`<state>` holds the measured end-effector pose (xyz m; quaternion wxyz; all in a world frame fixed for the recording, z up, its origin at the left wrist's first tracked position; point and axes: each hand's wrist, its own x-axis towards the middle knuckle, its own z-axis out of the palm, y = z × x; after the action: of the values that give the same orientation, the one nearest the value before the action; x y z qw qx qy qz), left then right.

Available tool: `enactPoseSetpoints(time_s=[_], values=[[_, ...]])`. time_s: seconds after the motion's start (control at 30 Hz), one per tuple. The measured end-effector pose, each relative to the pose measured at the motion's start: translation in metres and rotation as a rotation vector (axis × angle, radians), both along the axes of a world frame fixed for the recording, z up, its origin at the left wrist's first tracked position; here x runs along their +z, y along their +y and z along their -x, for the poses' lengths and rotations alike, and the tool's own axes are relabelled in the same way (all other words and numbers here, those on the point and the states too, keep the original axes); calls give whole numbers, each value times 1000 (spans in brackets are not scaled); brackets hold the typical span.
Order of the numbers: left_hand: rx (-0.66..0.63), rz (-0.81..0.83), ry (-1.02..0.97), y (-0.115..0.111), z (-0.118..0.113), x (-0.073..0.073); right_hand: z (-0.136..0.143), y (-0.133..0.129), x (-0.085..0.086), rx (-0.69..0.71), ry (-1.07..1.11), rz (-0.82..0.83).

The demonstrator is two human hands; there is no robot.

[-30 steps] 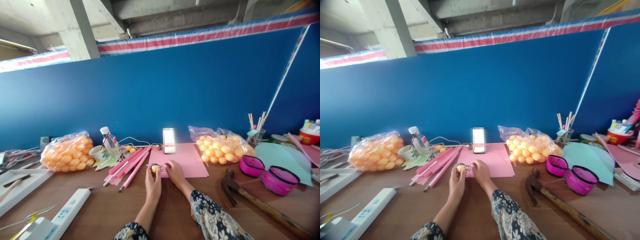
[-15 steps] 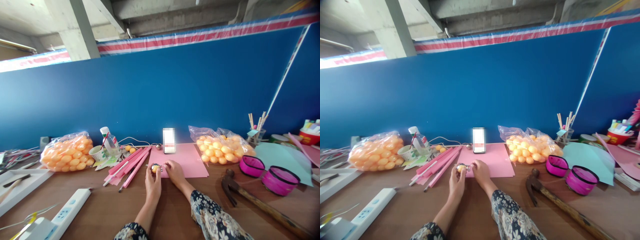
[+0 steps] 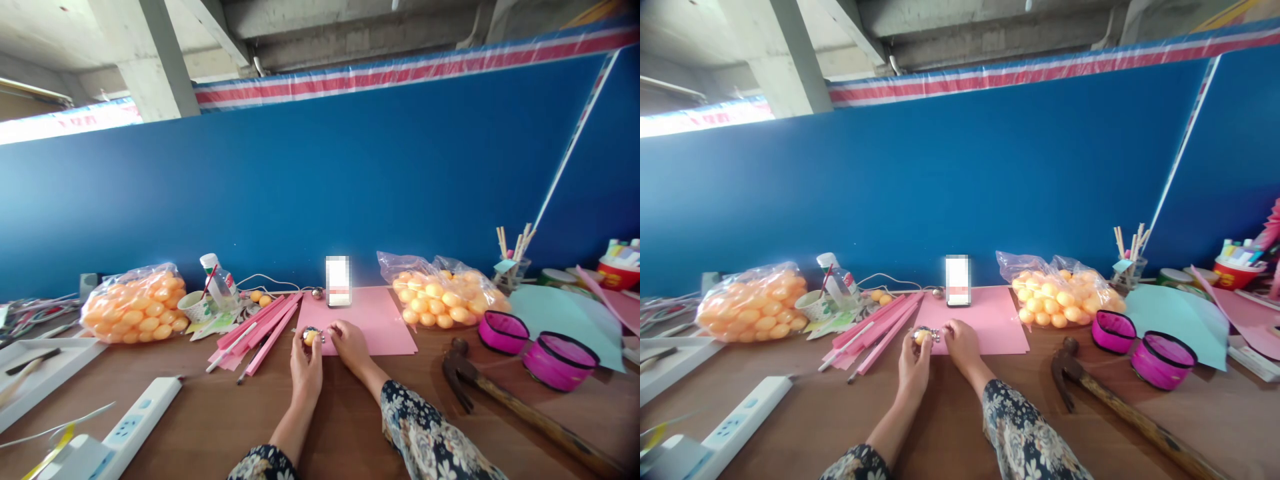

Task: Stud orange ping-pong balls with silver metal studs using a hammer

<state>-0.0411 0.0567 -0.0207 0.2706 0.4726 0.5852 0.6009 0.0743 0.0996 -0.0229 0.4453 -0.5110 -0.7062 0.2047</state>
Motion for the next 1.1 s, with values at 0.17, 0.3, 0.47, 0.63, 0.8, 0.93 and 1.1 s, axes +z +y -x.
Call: enactPoseSetpoints(time_s=[0.17, 0.3, 0.47, 0.63, 0.8, 0.93, 1.1], values=[[-7, 20, 75, 2, 0, 1, -4, 0, 5, 36, 84, 20], [-17, 31, 99, 2, -1, 2, -15, -10, 15, 67, 146, 45], [-55, -38, 122, -1, -3, 1, -36, -37, 27, 137, 216, 82], [-22, -45, 140, -1, -3, -1, -54, -61, 26, 135, 98, 59], [-12, -47, 101, 0, -4, 0, -71, -76, 17, 121, -154, -14], [21, -52, 74, -1, -3, 1, -79, -82, 12, 101, -315, -34], [37, -24, 71, -3, -1, 1, -85, -81, 13, 53, -466, -75]])
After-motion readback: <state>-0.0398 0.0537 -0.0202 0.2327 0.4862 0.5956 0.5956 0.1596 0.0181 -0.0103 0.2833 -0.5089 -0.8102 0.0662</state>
